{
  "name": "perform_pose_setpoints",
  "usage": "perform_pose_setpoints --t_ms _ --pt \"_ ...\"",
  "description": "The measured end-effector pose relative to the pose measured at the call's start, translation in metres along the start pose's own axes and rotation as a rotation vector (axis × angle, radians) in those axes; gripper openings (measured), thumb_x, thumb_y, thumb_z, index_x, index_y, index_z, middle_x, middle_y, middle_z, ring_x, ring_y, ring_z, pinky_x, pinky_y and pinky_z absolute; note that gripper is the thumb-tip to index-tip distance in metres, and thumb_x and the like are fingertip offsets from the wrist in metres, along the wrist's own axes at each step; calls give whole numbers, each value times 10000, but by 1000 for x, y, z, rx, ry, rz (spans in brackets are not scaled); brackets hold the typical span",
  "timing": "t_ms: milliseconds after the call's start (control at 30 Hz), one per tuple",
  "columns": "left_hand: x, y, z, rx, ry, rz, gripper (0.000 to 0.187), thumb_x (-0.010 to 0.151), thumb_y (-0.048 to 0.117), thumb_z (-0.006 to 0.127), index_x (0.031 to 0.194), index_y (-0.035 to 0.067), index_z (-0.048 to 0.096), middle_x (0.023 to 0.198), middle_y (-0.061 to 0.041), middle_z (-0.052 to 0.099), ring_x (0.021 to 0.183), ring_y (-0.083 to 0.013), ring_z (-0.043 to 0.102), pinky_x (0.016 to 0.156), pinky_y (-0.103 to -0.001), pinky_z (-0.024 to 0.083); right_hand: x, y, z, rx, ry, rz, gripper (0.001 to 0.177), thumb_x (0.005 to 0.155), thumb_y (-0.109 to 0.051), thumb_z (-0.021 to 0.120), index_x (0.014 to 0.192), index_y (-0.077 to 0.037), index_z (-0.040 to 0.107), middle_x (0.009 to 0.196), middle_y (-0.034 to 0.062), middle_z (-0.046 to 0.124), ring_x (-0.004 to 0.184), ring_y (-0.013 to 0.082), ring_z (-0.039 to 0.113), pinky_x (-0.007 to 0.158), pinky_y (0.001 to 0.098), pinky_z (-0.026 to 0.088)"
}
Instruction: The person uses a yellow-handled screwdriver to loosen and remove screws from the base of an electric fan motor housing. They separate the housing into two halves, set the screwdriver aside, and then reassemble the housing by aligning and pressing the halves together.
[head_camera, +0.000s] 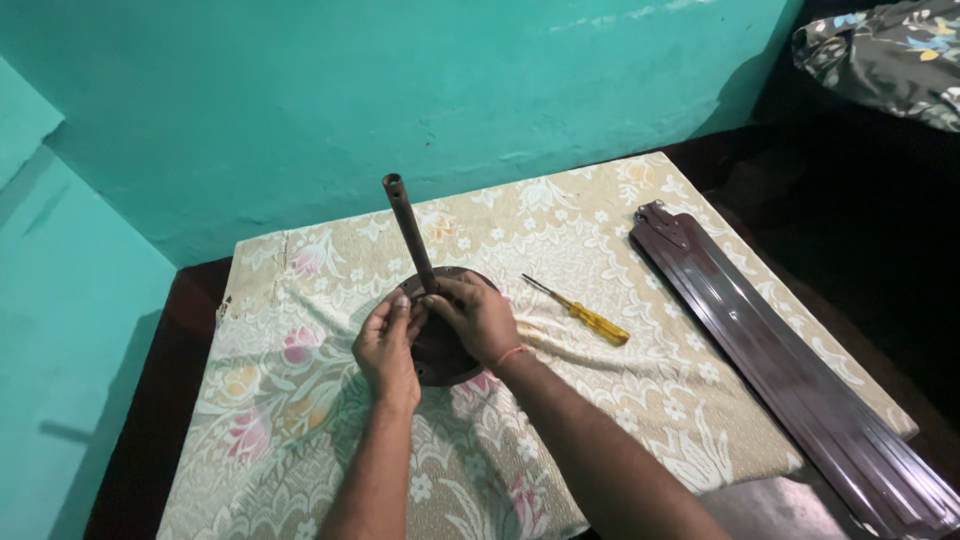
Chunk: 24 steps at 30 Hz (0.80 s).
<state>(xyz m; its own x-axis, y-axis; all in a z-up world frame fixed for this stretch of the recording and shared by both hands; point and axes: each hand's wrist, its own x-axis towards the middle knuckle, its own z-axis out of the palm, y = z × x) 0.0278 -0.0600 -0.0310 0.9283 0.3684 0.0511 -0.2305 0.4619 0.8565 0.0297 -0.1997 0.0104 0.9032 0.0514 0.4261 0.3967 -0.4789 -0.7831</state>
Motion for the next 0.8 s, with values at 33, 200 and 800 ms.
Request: perform_pose_setpoints --t_ms 33,200,800 --pt "0 -1 0 -10 -5 8 283 979 85 663 1221 -62 657 1085 -115 721 937 -183 741 850 -318 640 1 2 0 56 10 -51 297 897 -257 770 1170 -140 768 983 73 707 873 223 726 775 330 570" --pt "3 -8 -3 -22 -18 35 271 984 82 671 1219 -53 671 1064 -104 712 928 -166 723 857 -322 644 14 15 -7 91 -175 -27 282 935 -241 732 1187 -118 762 1012 57 721 826 170 725 722 303 584" --pt "3 -11 -5 17 4 20 241 998 103 653 1177 -57 673 1033 -116 720 917 -168 733 823 -312 646 11 22 2 177 -163 66 311 916 -225 751 1198 -91 756 936 48 739 707 110 689 653 266 578"
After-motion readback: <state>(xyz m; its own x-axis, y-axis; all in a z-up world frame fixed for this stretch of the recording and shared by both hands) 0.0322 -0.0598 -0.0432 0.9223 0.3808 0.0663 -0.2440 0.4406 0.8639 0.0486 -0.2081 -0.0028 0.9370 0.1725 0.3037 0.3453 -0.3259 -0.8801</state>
